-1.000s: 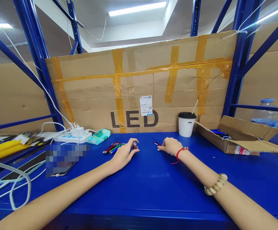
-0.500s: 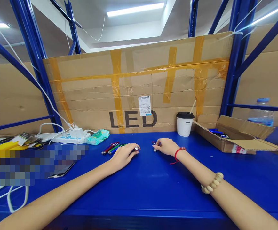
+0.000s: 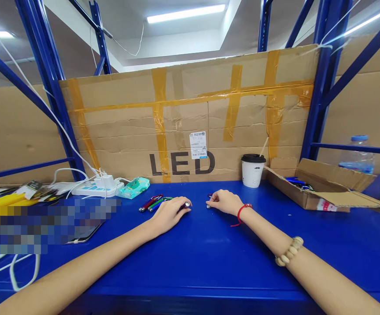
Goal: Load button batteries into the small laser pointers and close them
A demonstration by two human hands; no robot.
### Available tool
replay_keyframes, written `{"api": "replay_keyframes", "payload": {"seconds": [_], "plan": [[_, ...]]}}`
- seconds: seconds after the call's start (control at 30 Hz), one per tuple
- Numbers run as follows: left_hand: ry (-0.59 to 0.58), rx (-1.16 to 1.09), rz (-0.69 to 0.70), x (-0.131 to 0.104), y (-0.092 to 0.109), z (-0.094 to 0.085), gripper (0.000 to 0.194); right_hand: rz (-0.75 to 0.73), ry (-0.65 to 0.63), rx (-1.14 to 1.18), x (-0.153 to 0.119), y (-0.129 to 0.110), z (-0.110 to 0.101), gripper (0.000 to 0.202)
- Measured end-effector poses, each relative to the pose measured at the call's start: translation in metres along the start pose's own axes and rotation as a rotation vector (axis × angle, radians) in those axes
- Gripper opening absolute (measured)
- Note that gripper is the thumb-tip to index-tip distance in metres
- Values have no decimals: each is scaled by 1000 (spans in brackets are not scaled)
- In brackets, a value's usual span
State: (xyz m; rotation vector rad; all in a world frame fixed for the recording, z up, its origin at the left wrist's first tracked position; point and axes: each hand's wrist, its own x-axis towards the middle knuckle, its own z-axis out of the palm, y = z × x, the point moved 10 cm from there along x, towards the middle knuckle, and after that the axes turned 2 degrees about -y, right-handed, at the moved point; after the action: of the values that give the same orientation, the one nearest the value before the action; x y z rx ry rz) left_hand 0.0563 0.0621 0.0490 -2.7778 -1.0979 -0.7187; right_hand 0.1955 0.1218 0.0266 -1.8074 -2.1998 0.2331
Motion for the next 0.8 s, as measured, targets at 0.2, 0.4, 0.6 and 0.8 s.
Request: {"api": "replay_keyframes", "payload": {"seconds": [0.2,0.4,0.6,0.8], "plan": [[1,-17,-6,0,0,0,8,-46,48,52,2,-2,-1,19],[-5,-20,-15,1,0,-1,9,-93,52,163,6,-2,2,16],[-10,-26,-16,0,0,-1,10,-144,-19,309,9,-2,10,22],[-5,-42,-10,1,1,-1,9,-157,-130,462,7,-3,14,33]]}}
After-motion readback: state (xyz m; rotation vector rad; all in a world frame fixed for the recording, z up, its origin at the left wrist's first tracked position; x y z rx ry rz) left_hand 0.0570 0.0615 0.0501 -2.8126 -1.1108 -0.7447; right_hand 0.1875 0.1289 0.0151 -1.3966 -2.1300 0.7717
